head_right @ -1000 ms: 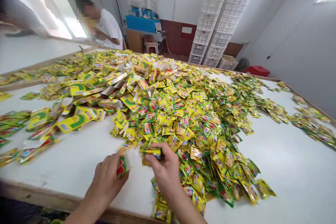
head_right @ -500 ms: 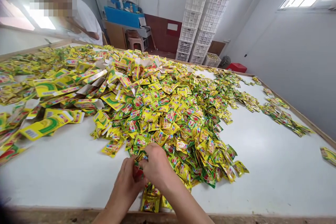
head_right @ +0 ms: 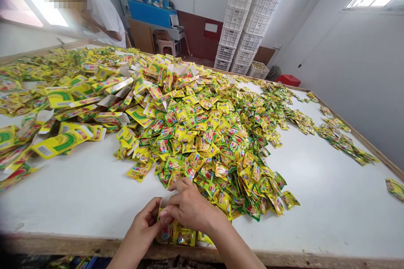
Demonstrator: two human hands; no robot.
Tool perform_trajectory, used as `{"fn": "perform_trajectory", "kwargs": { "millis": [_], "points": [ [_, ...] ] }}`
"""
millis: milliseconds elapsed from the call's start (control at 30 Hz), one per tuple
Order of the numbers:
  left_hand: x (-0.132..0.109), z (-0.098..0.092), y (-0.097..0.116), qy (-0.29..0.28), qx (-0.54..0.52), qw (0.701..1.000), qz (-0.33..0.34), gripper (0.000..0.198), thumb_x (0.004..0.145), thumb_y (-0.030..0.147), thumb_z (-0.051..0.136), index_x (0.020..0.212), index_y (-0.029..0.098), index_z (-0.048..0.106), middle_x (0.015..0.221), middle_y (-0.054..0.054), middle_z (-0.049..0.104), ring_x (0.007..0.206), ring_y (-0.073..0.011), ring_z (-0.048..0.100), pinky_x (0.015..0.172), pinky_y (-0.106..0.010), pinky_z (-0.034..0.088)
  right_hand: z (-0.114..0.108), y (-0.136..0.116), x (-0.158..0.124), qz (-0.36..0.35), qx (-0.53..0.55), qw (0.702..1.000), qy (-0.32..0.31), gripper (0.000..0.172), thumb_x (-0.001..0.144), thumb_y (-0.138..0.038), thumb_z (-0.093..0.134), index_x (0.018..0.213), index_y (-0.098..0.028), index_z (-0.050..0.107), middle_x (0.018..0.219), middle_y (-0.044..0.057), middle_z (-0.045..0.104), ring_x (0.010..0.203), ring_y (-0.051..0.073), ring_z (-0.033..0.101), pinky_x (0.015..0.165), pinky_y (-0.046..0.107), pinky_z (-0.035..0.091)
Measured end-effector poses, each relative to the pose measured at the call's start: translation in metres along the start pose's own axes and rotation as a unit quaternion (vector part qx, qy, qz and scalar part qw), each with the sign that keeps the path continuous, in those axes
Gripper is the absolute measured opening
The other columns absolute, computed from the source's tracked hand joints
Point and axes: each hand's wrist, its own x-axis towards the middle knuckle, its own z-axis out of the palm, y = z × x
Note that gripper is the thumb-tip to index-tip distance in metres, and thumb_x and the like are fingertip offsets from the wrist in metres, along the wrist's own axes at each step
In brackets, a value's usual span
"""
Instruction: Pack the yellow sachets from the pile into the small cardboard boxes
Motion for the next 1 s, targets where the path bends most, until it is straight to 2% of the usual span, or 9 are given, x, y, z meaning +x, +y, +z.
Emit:
{"fn": "perform_trajectory", "kwargs": {
  "millis": [67, 133, 200, 300, 400, 533, 667, 833, 1000],
  "points": [
    [-0.002, -0.002, 0.004, 0.012, -0.011, 1.0, -0.019, 0.031, 0.075, 0.047, 0.071, 0.091, 0.021, 0.066, 0.084, -0.001, 0.069, 0.083, -0.0209, 0.063, 0.069, -0.026, 0.05, 0.001, -0.002, -0.008, 0.065, 0.066, 0.992, 0.085, 0.013, 0.09, -0.025, 0.062, 0.09, -0.024, 0.075, 0.108, 0.006, 0.065, 0.107, 0.02, 0.057, 0.094, 0.033, 0.045],
    [-0.004, -0.005, 0.007, 0.019, -0.048, 0.998, -0.048, 0.031, 0.083, 0.048, 0.063, 0.1, 0.022, 0.069, 0.096, -0.004, 0.072, 0.091, -0.0228, 0.064, 0.078, -0.03, 0.052, 0.007, -0.001, -0.017, 0.173, 0.171, 0.957, 0.16, 0.017, 0.088, -0.028, 0.062, 0.101, -0.022, 0.071, 0.092, 0.004, 0.067, 0.083, 0.018, 0.064, 0.073, 0.028, 0.052],
    [-0.006, -0.009, 0.012, 0.005, -0.089, 0.992, -0.084, 0.032, 0.088, 0.046, 0.057, 0.104, 0.022, 0.071, 0.104, -0.006, 0.073, 0.095, -0.0236, 0.065, 0.082, -0.033, 0.052, 0.018, 0.0, -0.025, 0.268, 0.288, 0.905, 0.162, 0.022, 0.084, -0.036, 0.065, 0.096, -0.019, 0.069, 0.072, 0.0, 0.064, 0.057, 0.014, 0.06, 0.05, 0.023, 0.047],
    [-0.003, -0.017, 0.02, -0.016, -0.055, 0.993, -0.1, 0.029, 0.083, 0.041, 0.065, 0.103, 0.021, 0.073, 0.102, -0.005, 0.075, 0.096, -0.0229, 0.065, 0.088, -0.032, 0.05, 0.036, 0.001, -0.029, 0.32, 0.392, 0.854, 0.122, 0.024, 0.077, -0.04, 0.07, 0.085, -0.017, 0.067, 0.055, -0.005, 0.055, 0.039, 0.009, 0.047, 0.037, 0.019, 0.039],
    [0.005, -0.029, 0.026, -0.029, 0.075, 0.995, -0.062, 0.028, 0.078, 0.036, 0.071, 0.102, 0.022, 0.075, 0.087, -0.001, 0.075, 0.088, -0.0212, 0.067, 0.081, -0.027, 0.052, 0.042, -0.003, -0.024, 0.286, 0.377, 0.871, 0.128, 0.023, 0.076, -0.038, 0.072, 0.087, -0.018, 0.071, 0.054, -0.005, 0.056, 0.038, 0.008, 0.044, 0.037, 0.018, 0.037],
    [0.014, -0.047, 0.022, 0.0, 0.161, 0.987, -0.004, 0.022, 0.075, 0.037, 0.072, 0.092, 0.024, 0.079, 0.088, -0.003, 0.078, 0.087, -0.0231, 0.071, 0.082, -0.029, 0.055, 0.036, -0.008, -0.015, 0.186, 0.299, 0.919, 0.175, 0.022, 0.08, -0.04, 0.071, 0.088, -0.021, 0.079, 0.076, 0.003, 0.07, 0.061, 0.013, 0.059, 0.059, 0.023, 0.049],
    [0.014, -0.051, 0.012, 0.013, 0.182, 0.982, 0.041, 0.023, 0.076, 0.041, 0.071, 0.092, 0.026, 0.08, 0.101, -0.004, 0.078, 0.099, -0.0257, 0.07, 0.091, -0.032, 0.054, 0.036, -0.006, -0.011, 0.234, 0.359, 0.888, 0.164, 0.028, 0.074, -0.046, 0.076, 0.082, -0.019, 0.079, 0.064, 0.002, 0.066, 0.045, 0.01, 0.053, 0.045, 0.021, 0.044],
    [0.014, -0.039, 0.011, 0.059, 0.179, 0.981, 0.052, 0.027, 0.078, 0.042, 0.07, 0.098, 0.027, 0.078, 0.096, -0.003, 0.079, 0.089, -0.0237, 0.072, 0.081, -0.029, 0.058, 0.044, -0.003, -0.011, 0.281, 0.386, 0.86, 0.179, 0.032, 0.067, -0.046, 0.08, 0.077, -0.016, 0.075, 0.049, -0.003, 0.057, 0.038, 0.01, 0.051, 0.037, 0.02, 0.038],
    [0.015, -0.042, 0.016, -0.007, 0.242, 0.956, 0.163, 0.017, 0.083, 0.031, 0.067, 0.094, 0.029, 0.08, 0.09, -0.004, 0.078, 0.083, -0.0219, 0.071, 0.077, -0.029, 0.058, 0.035, -0.008, -0.015, 0.225, 0.283, 0.913, 0.189, 0.02, 0.073, -0.039, 0.077, 0.076, -0.019, 0.077, 0.061, 0.002, 0.066, 0.051, 0.015, 0.06, 0.048, 0.024, 0.046]
  ]
}}
